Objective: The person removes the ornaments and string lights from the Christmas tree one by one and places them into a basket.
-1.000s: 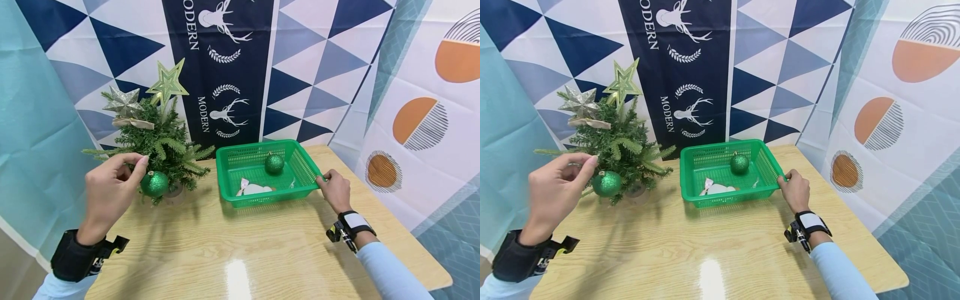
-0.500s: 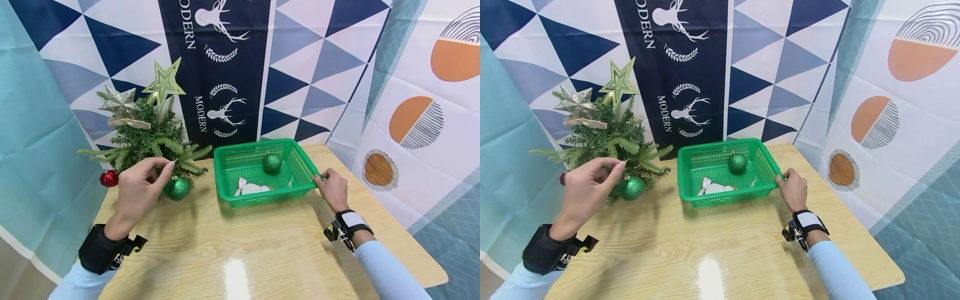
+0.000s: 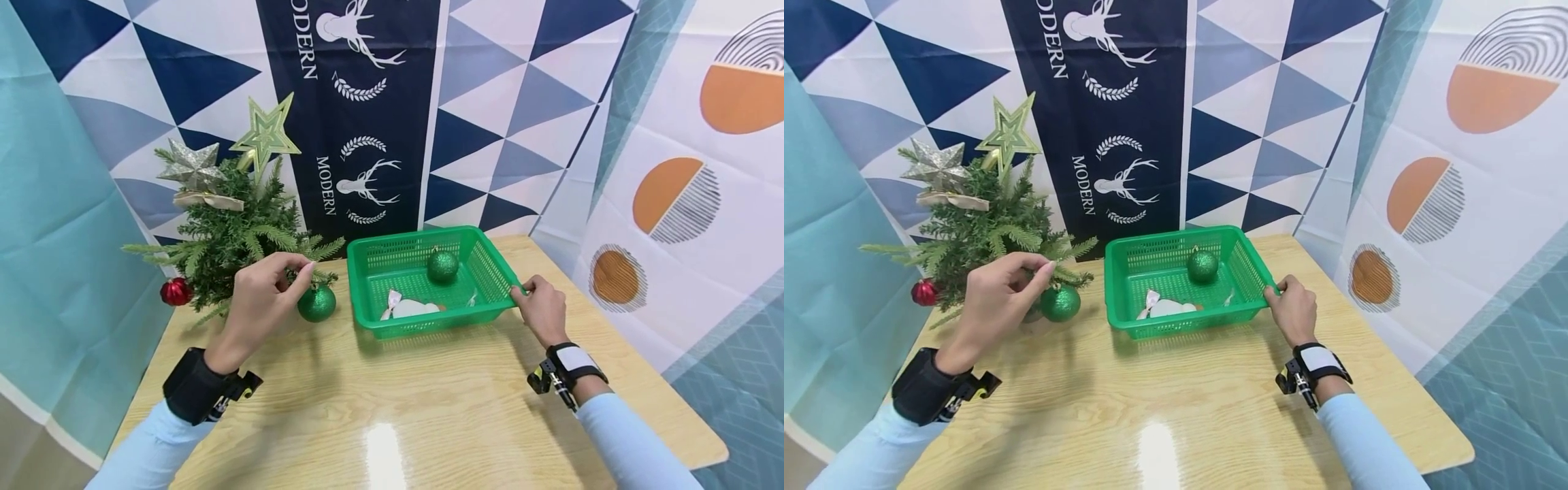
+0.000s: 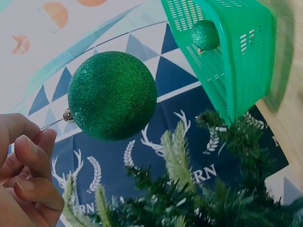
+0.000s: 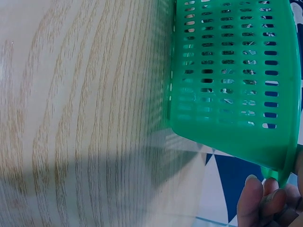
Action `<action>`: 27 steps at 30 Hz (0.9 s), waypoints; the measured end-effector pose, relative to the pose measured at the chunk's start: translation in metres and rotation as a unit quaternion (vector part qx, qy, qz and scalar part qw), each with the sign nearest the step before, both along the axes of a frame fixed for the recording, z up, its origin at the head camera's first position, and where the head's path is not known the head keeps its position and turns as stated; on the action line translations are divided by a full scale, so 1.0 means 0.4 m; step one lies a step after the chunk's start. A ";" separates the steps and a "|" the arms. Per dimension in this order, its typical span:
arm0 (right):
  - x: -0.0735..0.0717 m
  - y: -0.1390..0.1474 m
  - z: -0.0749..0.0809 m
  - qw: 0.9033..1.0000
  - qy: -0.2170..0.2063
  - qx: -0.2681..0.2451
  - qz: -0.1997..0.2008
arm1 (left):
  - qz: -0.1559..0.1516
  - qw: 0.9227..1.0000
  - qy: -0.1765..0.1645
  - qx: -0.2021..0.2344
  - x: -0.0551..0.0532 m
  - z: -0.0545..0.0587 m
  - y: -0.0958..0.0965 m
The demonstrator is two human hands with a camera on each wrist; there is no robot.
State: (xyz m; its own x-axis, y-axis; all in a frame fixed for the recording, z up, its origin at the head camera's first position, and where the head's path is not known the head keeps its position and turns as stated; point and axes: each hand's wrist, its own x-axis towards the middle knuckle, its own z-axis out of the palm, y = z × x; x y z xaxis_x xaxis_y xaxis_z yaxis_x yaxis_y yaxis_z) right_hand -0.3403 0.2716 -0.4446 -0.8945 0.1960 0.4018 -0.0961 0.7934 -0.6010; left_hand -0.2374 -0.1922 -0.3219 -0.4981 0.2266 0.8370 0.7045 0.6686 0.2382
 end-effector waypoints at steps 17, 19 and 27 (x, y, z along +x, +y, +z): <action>0.006 0.001 -0.016 1.000 0.007 -0.002 0.012 | -0.008 0.998 -0.058 0.014 -0.072 -0.029 0.081; 0.001 0.003 -0.012 1.000 0.011 -0.001 0.010 | -0.010 0.998 -0.060 0.011 -0.080 -0.031 0.088; -0.007 0.004 -0.004 1.000 0.005 -0.002 0.001 | -0.007 0.998 -0.067 -0.001 -0.104 -0.045 0.113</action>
State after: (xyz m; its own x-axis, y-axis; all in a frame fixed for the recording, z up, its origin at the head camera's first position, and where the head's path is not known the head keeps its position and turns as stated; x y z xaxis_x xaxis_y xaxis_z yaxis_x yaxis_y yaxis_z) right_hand -0.3429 0.2730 -0.4463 -0.8913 0.1957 0.4091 -0.1032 0.7908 -0.6033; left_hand -0.2789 -0.1468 -0.3400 -0.6016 0.2368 0.7629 0.6764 0.6591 0.3289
